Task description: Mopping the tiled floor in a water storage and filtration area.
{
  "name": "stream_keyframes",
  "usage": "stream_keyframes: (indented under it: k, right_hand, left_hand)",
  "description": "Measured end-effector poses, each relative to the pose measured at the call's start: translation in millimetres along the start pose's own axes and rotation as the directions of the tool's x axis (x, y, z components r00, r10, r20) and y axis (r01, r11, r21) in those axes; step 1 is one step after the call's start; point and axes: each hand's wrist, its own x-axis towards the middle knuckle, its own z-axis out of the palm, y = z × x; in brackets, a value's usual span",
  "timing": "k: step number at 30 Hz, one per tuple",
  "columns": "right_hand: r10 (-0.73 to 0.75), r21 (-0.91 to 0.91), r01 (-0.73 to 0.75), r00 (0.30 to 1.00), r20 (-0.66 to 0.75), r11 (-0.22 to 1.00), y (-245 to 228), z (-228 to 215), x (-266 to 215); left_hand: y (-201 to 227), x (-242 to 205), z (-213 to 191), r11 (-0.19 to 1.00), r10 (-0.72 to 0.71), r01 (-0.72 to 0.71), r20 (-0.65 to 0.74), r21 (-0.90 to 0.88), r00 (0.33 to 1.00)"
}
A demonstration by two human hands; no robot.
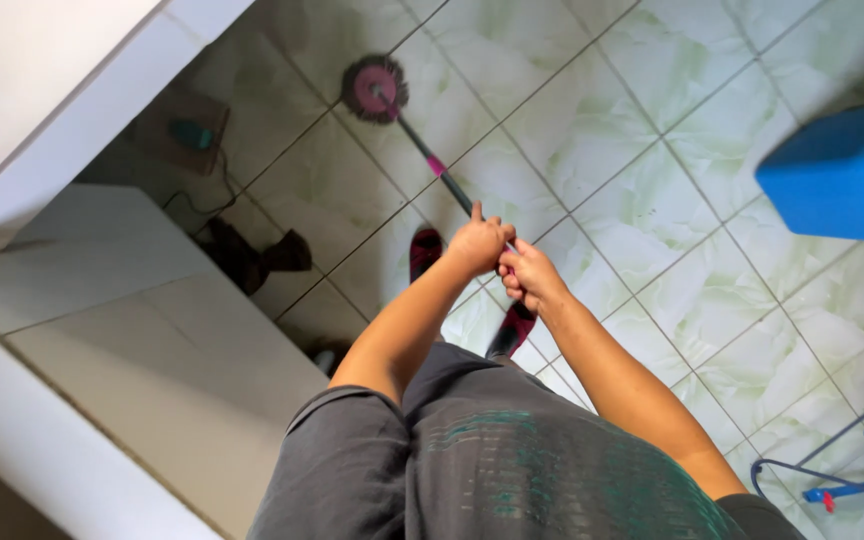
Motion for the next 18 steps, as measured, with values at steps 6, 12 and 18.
stream_keyframes:
  k: [6, 12, 18]
  right_hand:
    - [0.003, 0.025, -0.001, 0.998, -0.058, 1.000, 58, -113, -86]
    - [0.003, -0.083, -0.020, 0.982, -0.189, 0.996, 118, -216, -176]
    - [-0.166, -0.355, 0.099, 0.973, -0.163, 0.930, 180, -321, -155]
  left_hand:
    - [158, -21, -28, 0.998, -0.002, -0.013, 0.234, 0.064, 0.972]
    - [283, -7, 48, 0.946, 0.254, -0.299, 0.278, 0.130, 0.926]
    - [351, -3, 64, 0.967, 0.145, -0.221, 0.446, 0.123, 0.883]
